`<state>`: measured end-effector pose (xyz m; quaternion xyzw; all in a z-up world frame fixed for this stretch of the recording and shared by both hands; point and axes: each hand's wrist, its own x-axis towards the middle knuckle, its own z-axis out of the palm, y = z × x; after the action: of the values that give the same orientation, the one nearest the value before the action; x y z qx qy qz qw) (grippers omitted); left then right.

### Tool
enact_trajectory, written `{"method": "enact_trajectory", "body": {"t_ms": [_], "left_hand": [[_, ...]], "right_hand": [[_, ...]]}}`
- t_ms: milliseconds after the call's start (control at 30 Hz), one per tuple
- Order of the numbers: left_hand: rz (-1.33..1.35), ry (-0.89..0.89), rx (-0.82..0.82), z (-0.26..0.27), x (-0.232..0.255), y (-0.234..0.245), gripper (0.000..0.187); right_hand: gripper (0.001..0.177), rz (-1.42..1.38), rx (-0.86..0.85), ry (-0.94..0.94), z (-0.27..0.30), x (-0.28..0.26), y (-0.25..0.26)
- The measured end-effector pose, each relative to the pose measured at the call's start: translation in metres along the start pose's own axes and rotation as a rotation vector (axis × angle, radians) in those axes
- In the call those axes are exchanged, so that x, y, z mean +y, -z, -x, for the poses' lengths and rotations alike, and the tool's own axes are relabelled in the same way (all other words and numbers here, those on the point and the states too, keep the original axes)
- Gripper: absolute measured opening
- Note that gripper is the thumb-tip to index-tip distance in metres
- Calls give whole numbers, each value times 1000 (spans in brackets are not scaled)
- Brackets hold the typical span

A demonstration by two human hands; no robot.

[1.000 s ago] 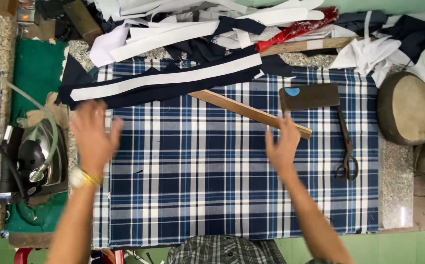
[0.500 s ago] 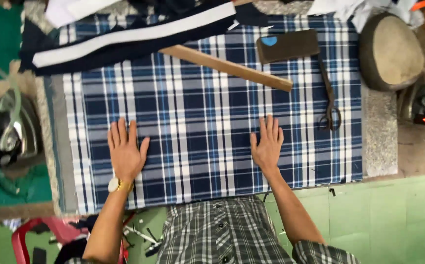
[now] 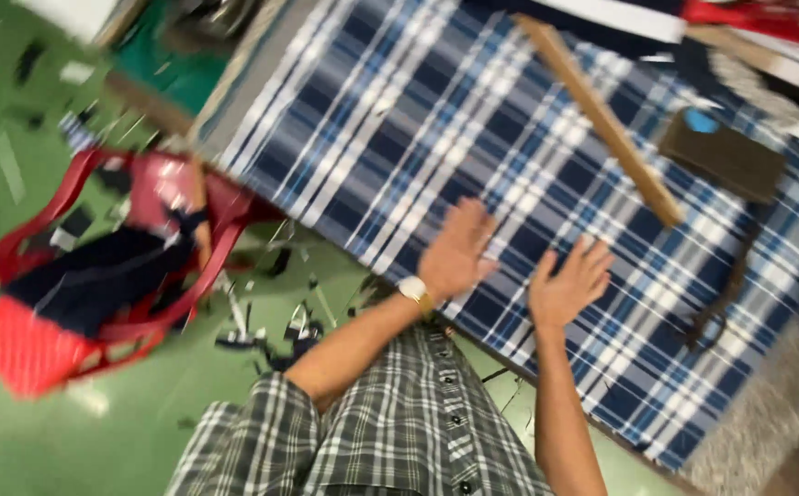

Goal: The person uses large scissors to cut a long strip of dark blue fabric along a white paper template placed on a plaid-covered table. They trim the edges of the fabric, remove the paper template, and fold the cut piece before repeating the process with another strip.

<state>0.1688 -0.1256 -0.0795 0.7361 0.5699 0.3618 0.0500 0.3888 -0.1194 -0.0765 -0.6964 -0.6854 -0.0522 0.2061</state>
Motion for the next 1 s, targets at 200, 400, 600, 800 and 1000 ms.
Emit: {"method": "enact_trajectory", "body": {"t_ms": [200, 400, 600, 800, 1000], "left_hand": [[-254, 7, -111, 120, 17, 89, 68], [-600, 733, -468, 440, -22, 160, 42], [218, 1793, -1521, 535, 91, 198, 24], [475, 1871, -844, 501, 89, 123, 46], [333, 1539, -905, 497, -37, 207, 39]], "right_hand": [[58, -62, 44, 159, 2, 12, -3], [42, -319, -6, 270, 42, -71, 20], [31, -1067, -1053, 613, 114, -179, 110], [25, -933, -864, 435, 70, -183, 80], [21, -665, -155, 399, 29, -212, 51]]}}
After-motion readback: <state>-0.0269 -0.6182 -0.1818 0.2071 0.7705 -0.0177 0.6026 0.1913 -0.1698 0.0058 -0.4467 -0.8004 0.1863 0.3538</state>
